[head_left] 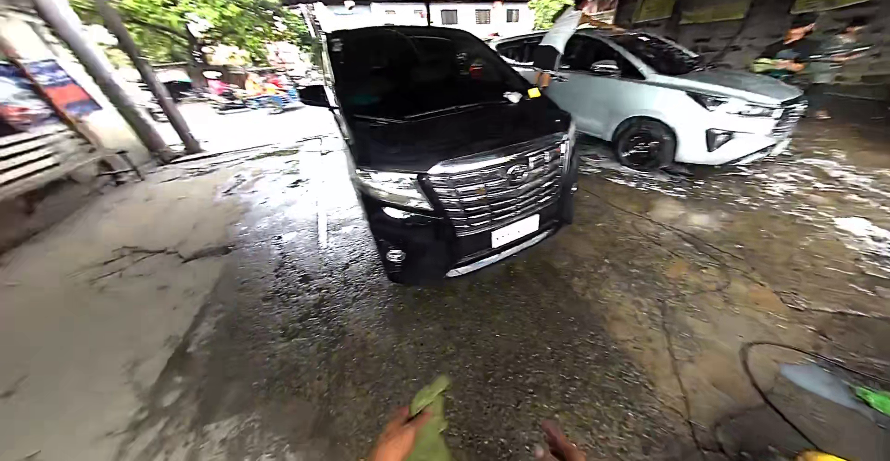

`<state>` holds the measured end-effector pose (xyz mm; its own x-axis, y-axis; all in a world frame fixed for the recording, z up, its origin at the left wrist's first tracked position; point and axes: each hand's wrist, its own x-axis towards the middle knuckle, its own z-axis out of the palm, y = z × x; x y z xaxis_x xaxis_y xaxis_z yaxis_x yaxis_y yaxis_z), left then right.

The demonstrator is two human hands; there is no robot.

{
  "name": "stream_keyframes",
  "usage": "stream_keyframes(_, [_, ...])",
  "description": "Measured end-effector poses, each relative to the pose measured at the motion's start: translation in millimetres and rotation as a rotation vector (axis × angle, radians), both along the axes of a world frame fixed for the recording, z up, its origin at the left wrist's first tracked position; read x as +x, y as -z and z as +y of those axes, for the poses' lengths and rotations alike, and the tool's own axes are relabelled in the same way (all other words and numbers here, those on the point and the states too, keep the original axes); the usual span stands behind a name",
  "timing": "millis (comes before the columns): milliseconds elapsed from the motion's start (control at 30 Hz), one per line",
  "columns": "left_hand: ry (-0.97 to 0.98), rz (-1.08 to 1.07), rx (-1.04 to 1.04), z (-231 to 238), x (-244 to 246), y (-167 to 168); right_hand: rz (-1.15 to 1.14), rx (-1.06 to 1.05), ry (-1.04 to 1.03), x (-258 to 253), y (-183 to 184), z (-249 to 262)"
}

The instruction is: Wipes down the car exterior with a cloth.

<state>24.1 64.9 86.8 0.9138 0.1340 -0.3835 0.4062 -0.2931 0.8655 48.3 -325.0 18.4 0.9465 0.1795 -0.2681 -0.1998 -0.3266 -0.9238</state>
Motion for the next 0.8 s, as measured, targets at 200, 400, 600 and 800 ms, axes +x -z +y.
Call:
stream_keyframes(200, [0.090,-0.287,-0.473,81,40,-70,-0.006,0.283,-0.290,115,-60,213])
stream_keyframes(400, [-0.250,-0.421,-0.372,213,51,-62,-0.146,0.097,-0.501,196,-93,326])
stream_keyframes(600, [-0.308,-0.385,-0.114,320,110,-95,-0.223,-0.030,-0.708,287,-168,408])
stream_keyframes(800, [-0.328,-0.757,-0.281,431,207,-171,-0.193,0.361,-0.654,405,-262,519])
